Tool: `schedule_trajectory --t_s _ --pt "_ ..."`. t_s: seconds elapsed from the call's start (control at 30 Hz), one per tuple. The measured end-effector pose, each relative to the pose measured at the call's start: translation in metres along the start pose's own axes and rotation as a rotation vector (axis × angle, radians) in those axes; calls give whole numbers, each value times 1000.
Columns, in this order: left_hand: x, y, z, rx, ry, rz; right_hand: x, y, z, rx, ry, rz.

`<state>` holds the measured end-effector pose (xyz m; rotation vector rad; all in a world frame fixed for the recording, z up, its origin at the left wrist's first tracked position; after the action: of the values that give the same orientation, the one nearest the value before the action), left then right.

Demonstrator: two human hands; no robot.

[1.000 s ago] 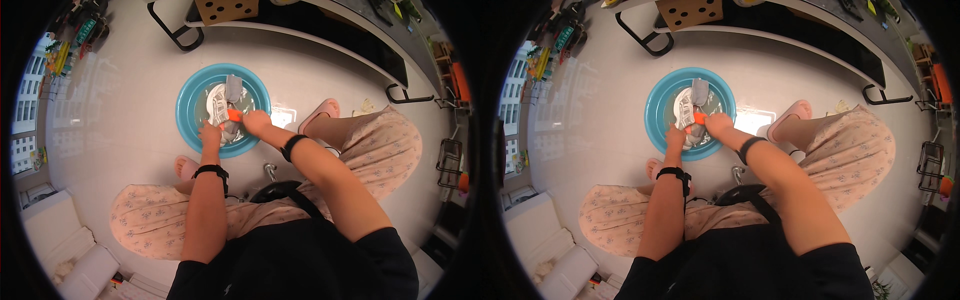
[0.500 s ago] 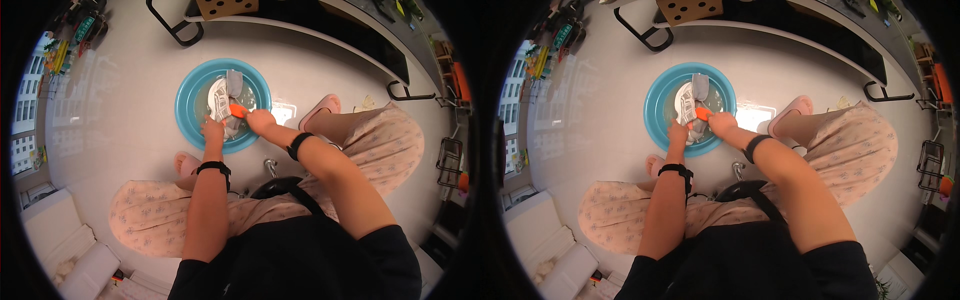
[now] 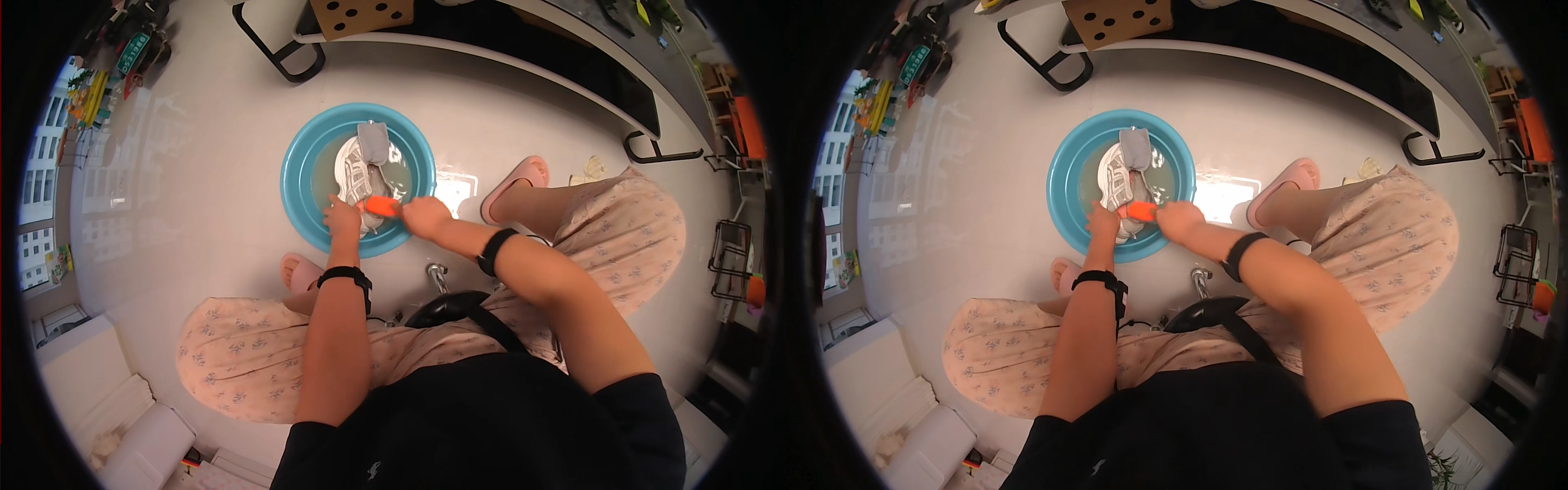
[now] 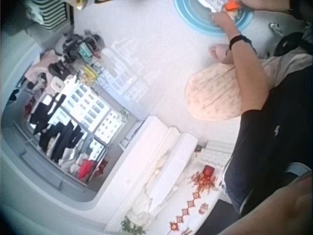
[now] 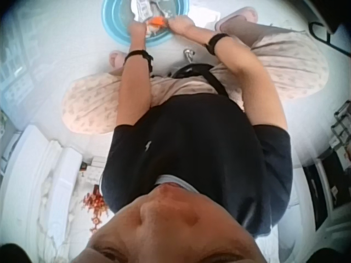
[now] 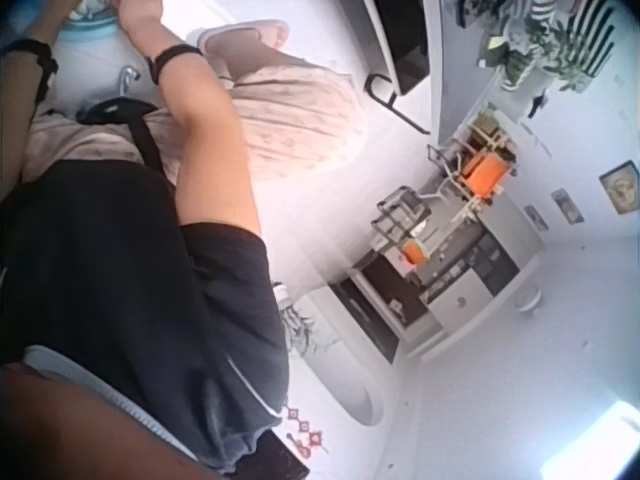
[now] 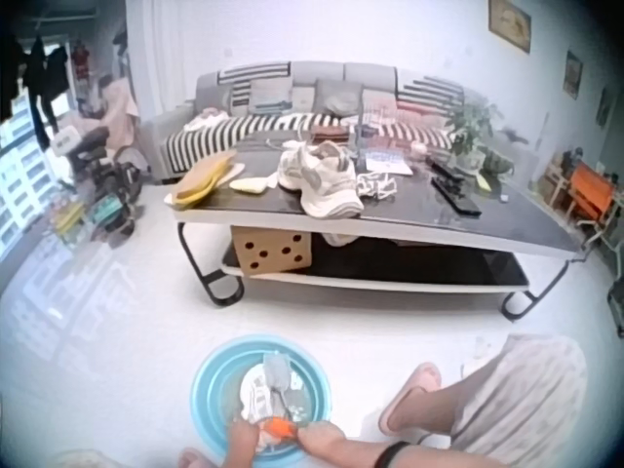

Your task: Washing a pair of white sneakers using a brush and a bucket of water.

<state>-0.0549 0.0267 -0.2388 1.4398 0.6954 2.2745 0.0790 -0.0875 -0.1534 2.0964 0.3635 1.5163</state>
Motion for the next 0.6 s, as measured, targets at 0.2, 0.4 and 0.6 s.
schedule_trajectory --t_s 0.2,0.4,0.6 --pt "-9 7 13 -93 -43 15 4 -27 35 -11 254 176" --pt "3 5 4 -31 10 -3 -1 -15 -1 21 110 48" --pt "-5 5 11 -196 -68 104 7 -49 19 -31 141 242"
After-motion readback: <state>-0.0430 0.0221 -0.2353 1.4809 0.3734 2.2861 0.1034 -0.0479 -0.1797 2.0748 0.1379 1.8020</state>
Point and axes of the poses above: each hand's wrist, its own y-axis away from the middle knuckle, its own x-axis out of the back of the hand, z = x × y, the point moved 3 cm from there along -y, towards the middle knuckle, and after that the axes turned 7 degrees about y, right-handed, at the moved point
